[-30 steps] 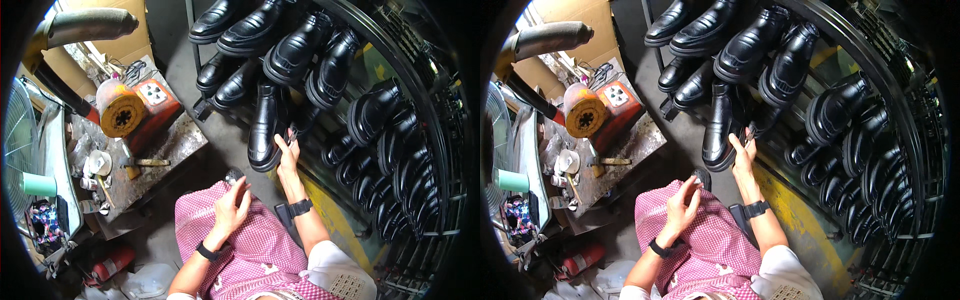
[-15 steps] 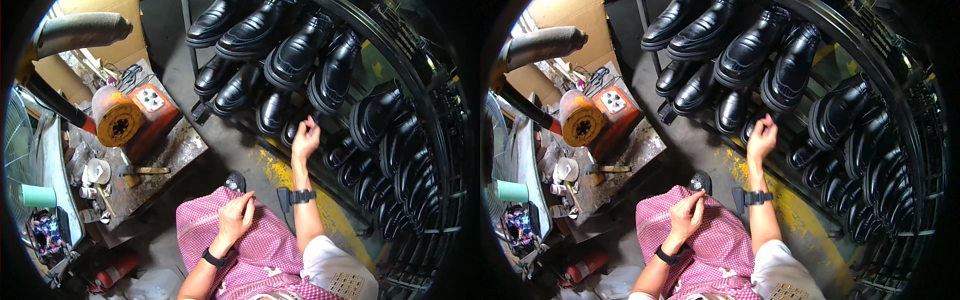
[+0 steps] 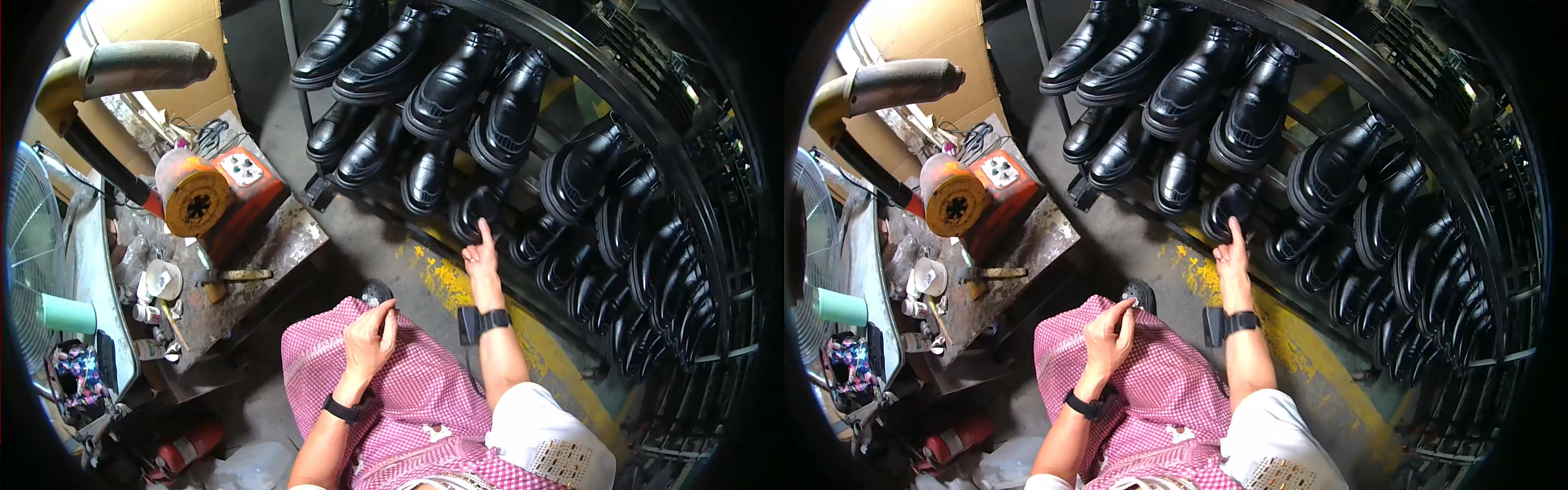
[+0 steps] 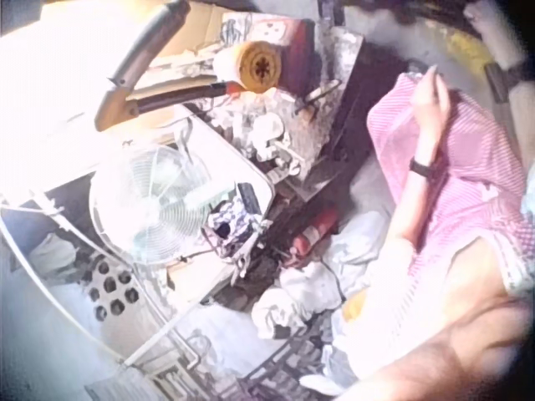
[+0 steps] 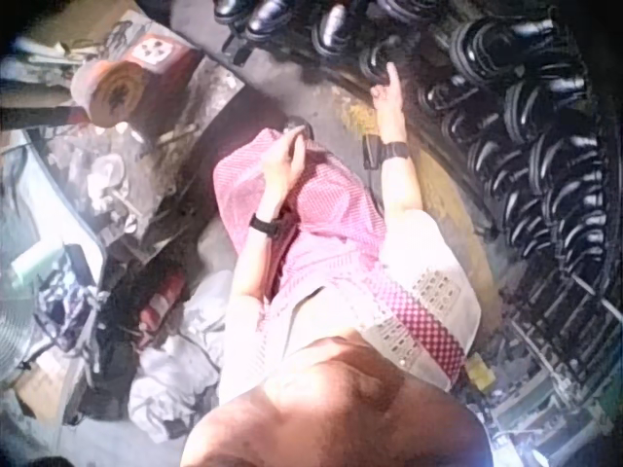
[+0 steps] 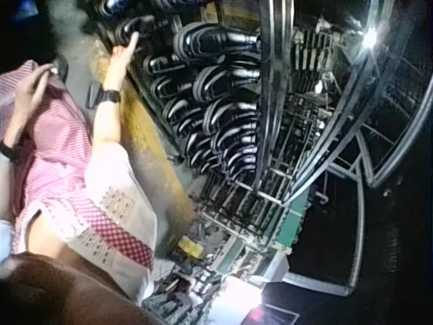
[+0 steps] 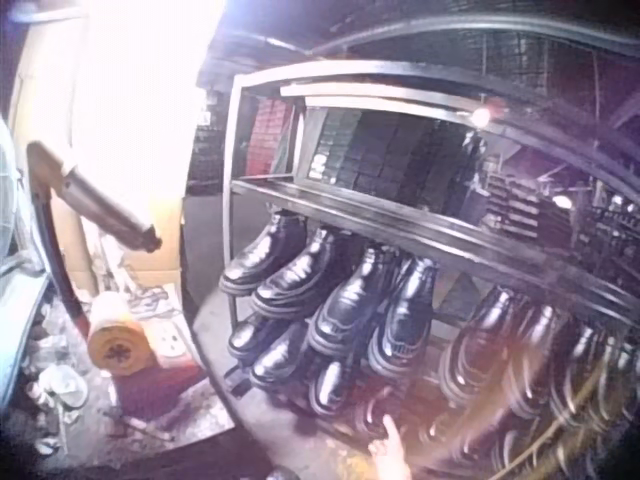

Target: Trim loose threads from finished black boots using small snips.

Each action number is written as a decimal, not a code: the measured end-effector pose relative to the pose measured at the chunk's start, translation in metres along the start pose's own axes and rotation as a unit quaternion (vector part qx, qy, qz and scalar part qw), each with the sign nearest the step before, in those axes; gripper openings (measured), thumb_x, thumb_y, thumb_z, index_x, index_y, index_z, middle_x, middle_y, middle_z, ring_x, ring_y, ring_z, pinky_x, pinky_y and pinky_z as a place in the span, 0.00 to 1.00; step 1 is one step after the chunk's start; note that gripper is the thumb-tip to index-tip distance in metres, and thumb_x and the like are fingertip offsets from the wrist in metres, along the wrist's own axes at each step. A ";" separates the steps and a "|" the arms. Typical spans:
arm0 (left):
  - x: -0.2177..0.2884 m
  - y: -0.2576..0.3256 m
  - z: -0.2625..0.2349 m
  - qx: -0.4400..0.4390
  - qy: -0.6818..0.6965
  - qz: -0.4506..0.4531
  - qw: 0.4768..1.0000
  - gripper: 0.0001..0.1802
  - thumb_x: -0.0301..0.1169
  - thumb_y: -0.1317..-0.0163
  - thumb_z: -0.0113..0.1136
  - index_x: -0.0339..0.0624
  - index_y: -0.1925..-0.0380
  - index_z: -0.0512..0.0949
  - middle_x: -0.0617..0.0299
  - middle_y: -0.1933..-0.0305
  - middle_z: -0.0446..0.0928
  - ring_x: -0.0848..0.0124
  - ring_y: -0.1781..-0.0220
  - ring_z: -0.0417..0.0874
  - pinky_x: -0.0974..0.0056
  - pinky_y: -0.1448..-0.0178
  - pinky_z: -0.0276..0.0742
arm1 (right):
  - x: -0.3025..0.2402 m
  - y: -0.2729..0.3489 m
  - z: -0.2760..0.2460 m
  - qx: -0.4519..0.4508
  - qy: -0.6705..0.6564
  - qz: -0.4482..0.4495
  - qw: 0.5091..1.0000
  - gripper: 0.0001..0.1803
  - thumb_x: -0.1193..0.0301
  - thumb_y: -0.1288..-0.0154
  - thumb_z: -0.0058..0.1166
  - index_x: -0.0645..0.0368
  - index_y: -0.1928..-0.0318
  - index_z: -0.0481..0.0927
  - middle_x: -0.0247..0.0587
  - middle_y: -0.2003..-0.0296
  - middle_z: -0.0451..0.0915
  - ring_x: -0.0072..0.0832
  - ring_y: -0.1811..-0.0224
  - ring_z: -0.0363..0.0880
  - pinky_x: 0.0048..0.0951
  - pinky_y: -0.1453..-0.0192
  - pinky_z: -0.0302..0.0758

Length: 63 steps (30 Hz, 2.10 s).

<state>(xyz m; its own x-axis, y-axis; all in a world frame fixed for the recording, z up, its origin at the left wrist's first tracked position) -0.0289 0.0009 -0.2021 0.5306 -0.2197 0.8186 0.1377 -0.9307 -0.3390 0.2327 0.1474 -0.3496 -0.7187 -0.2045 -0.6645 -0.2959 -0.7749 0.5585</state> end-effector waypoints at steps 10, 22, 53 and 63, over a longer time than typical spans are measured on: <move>-0.026 0.007 0.020 -0.054 0.272 -0.208 0.938 0.14 0.27 0.38 0.50 0.34 0.54 0.73 0.56 0.64 0.81 0.72 0.62 0.82 0.71 0.58 0.76 | 0.026 0.180 -0.132 -0.095 -0.073 0.257 0.959 0.18 0.51 0.39 0.46 0.52 0.65 0.78 0.30 0.71 0.78 0.21 0.86 0.61 0.19 0.86 0.50; 0.001 0.051 0.056 -0.132 0.526 -0.401 0.738 0.36 0.59 0.39 0.41 0.40 0.44 0.65 0.54 0.47 0.73 0.65 0.50 0.76 0.63 0.45 0.71 | 0.024 0.263 -0.075 -0.300 0.053 0.321 0.897 0.26 0.62 0.47 0.61 0.66 0.53 0.72 0.44 0.59 0.77 0.29 0.58 0.76 0.31 0.52 0.74; 0.014 0.044 -0.021 0.009 0.485 -0.280 0.829 0.43 0.45 0.37 0.46 0.30 0.35 0.37 0.50 0.34 0.51 0.65 0.34 0.54 0.67 0.33 0.47 | -0.073 0.296 0.108 -0.385 0.580 -0.467 0.545 0.14 0.68 0.54 0.67 0.62 0.71 0.76 0.37 0.81 0.76 0.26 0.83 0.74 0.22 0.79 0.69; 0.006 0.047 -0.017 -0.016 0.469 -0.302 0.830 0.44 0.46 0.38 0.48 0.30 0.35 0.38 0.48 0.33 0.49 0.64 0.32 0.52 0.66 0.32 0.47 | -0.063 0.269 0.092 -0.440 0.518 -0.264 0.684 0.09 0.73 0.47 0.62 0.63 0.70 0.76 0.33 0.81 0.76 0.17 0.81 0.72 0.17 0.78 0.66</move>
<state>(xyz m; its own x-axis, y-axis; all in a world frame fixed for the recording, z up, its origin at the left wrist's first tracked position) -0.0338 -0.0490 -0.2053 -0.5141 0.1733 0.8400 0.1105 -0.9578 0.2652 0.1401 0.0068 -0.1115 0.3098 0.2825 -0.9079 0.4785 -0.8714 -0.1078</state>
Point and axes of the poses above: each hand's wrist, its own y-axis away from the middle knuckle, its own z-axis out of the palm, x = y × z, the point moved 7 cm from there along -y, towards the middle knuckle
